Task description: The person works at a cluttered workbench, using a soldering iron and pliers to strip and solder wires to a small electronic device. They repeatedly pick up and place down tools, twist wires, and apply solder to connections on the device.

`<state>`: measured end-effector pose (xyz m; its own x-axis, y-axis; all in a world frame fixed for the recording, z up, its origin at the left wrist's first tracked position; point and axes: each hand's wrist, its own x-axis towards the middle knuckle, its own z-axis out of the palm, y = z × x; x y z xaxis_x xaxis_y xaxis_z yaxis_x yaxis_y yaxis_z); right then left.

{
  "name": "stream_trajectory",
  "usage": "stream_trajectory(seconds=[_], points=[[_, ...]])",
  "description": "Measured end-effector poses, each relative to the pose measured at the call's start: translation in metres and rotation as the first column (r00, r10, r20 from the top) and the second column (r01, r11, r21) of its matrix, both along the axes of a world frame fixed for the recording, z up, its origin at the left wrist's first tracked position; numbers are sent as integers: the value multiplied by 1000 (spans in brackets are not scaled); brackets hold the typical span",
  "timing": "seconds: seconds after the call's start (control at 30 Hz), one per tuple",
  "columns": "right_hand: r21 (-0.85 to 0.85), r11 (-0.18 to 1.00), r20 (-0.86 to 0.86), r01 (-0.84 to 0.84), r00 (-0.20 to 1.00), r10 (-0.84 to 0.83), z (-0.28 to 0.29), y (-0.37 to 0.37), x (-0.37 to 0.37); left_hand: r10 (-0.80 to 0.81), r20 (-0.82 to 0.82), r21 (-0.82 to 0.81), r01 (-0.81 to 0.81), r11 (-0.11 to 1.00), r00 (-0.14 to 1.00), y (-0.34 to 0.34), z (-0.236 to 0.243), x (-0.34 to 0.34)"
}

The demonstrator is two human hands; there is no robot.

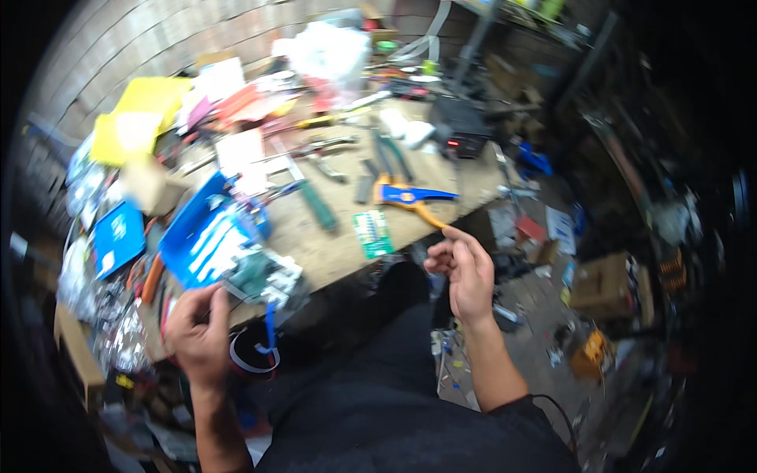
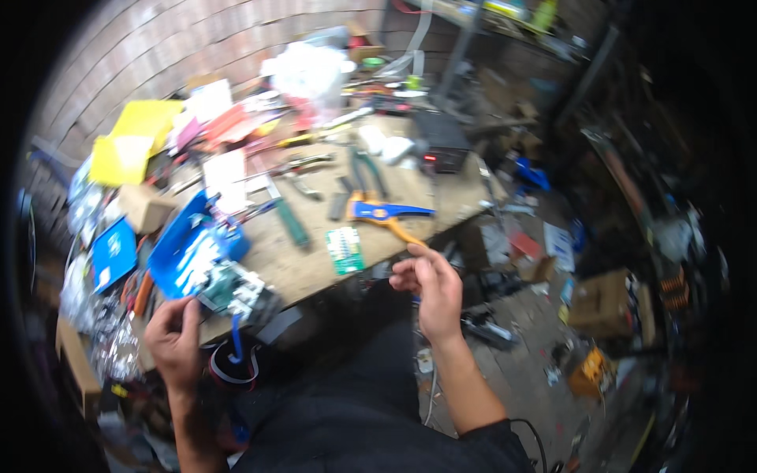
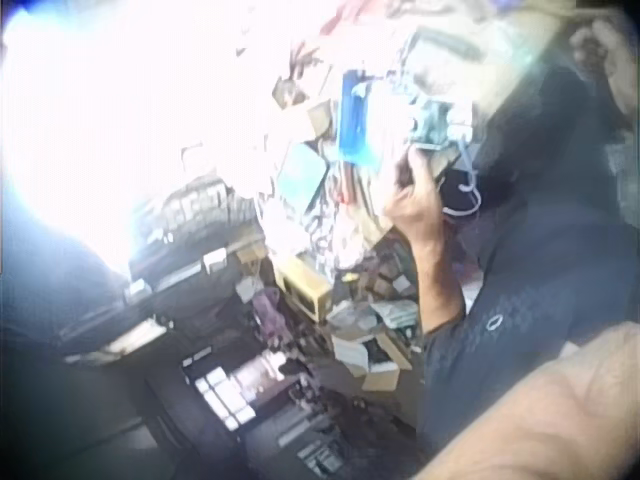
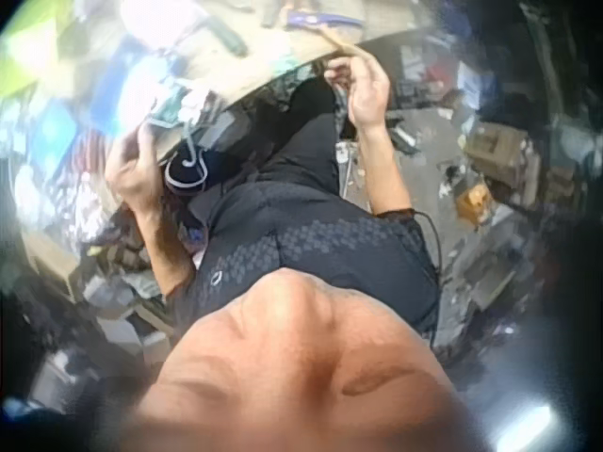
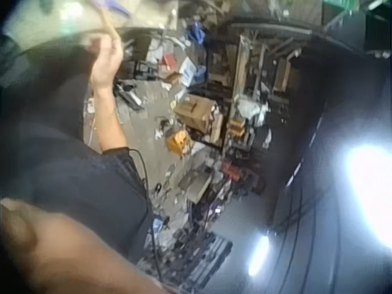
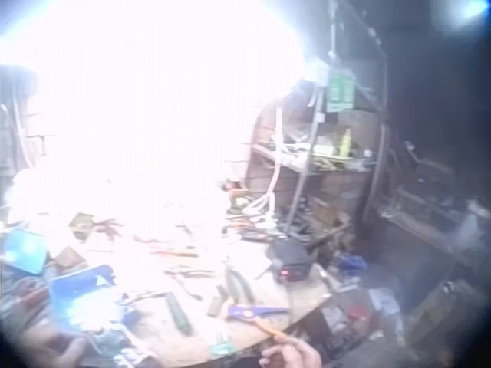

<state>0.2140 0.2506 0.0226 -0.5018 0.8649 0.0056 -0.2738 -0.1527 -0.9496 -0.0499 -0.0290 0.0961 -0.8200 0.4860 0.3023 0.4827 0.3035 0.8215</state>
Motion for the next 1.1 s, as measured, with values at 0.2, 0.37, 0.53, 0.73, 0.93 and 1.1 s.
stream_trajectory(seconds=[0.2,0.37,0.53,0.73,0.93,1.1], points=[[-547,781,-140,301,887,-440,-48,115,37,3,-219,-29,-10,1000,976,7,-1,-2],[-603,779,-505,171,674,-539,-88,196,46,-12,-301,-136,-31,990,954,7,12,3],[-559,814,-613,157,583,-533,-142,271,84,-57,-329,-96,27,995,943,9,18,-1],[-534,708,-368,462,626,-687,-103,262,69,8,-303,-143,-53,988,953,12,27,7],[-171,973,-703,155,673,-230,-29,200,83,-34,-370,-100,-4,995,928,29,24,4],[204,975,-676,-91,707,208,73,90,2,-4,-306,-93,-26,995,952,38,21,8]])
